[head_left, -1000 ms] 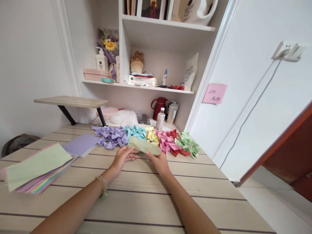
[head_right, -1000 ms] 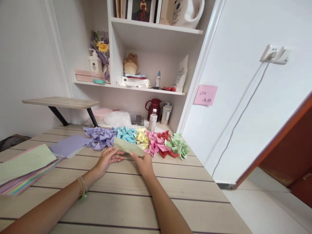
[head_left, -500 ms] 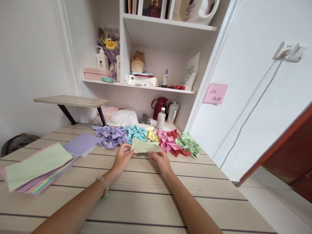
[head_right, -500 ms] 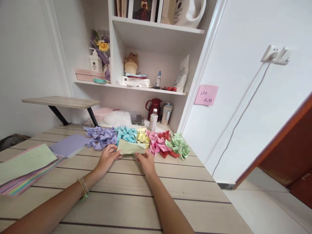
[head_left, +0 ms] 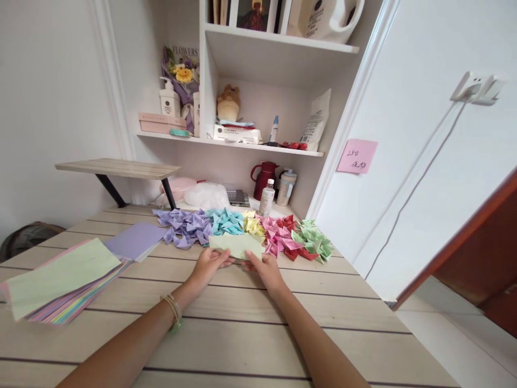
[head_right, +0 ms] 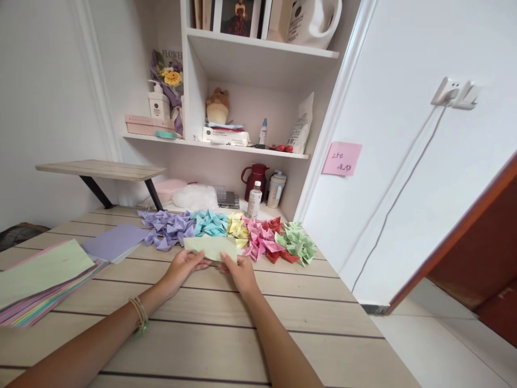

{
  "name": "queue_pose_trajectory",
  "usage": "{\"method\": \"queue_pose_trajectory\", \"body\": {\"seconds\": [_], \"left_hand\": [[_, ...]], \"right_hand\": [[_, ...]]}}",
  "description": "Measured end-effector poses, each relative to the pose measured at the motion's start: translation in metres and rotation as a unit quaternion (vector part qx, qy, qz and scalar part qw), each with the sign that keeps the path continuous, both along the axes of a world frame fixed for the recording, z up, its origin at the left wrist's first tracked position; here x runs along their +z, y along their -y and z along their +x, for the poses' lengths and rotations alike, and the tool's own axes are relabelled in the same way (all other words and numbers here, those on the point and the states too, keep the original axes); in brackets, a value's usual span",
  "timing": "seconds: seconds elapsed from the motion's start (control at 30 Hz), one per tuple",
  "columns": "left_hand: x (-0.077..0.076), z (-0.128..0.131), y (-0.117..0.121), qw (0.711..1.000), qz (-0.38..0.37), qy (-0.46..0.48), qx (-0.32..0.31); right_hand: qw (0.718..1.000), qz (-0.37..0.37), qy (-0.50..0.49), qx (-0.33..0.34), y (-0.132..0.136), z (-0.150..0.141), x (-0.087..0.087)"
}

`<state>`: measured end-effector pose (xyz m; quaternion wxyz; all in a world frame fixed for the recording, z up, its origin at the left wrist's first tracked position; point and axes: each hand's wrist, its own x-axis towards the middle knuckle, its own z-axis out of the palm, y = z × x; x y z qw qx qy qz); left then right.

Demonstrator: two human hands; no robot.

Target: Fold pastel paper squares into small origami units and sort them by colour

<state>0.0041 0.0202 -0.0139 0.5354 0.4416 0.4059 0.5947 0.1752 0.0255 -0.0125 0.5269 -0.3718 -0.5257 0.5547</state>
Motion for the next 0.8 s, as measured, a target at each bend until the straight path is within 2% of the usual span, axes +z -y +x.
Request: {"method": "queue_pose_trajectory", "body": {"seconds": [0.23, 0.37, 0.5, 0.67, 0.8], "left_hand": [[0.008, -0.002, 0.005, 0.999, -0.002, -0.030, 0.027], [0.009, -0.005, 0.003, 0.995, 0.023, -0.068, 0.065], [0.004, -0.007, -0.002, 0.992, 0.063, -0.046, 0.097], [-0.002, -0.007, -0.004, 0.992, 0.086, -0.054, 0.076], [0.002, -0.002, 0.006, 0.988, 0.104, -0.106, 0.032]], "right_hand": [[0.998, 0.007, -0.007, -0.057, -0.004, 0.005, -0.001], [0.999, 0.007, -0.024, -0.041, -0.003, 0.004, 0.000], [0.998, -0.015, -0.061, -0.020, -0.002, 0.005, 0.000], [0.998, -0.039, -0.056, -0.018, -0.001, 0.001, -0.002], [0.999, -0.016, -0.035, -0.025, 0.000, -0.002, -0.003]]}}
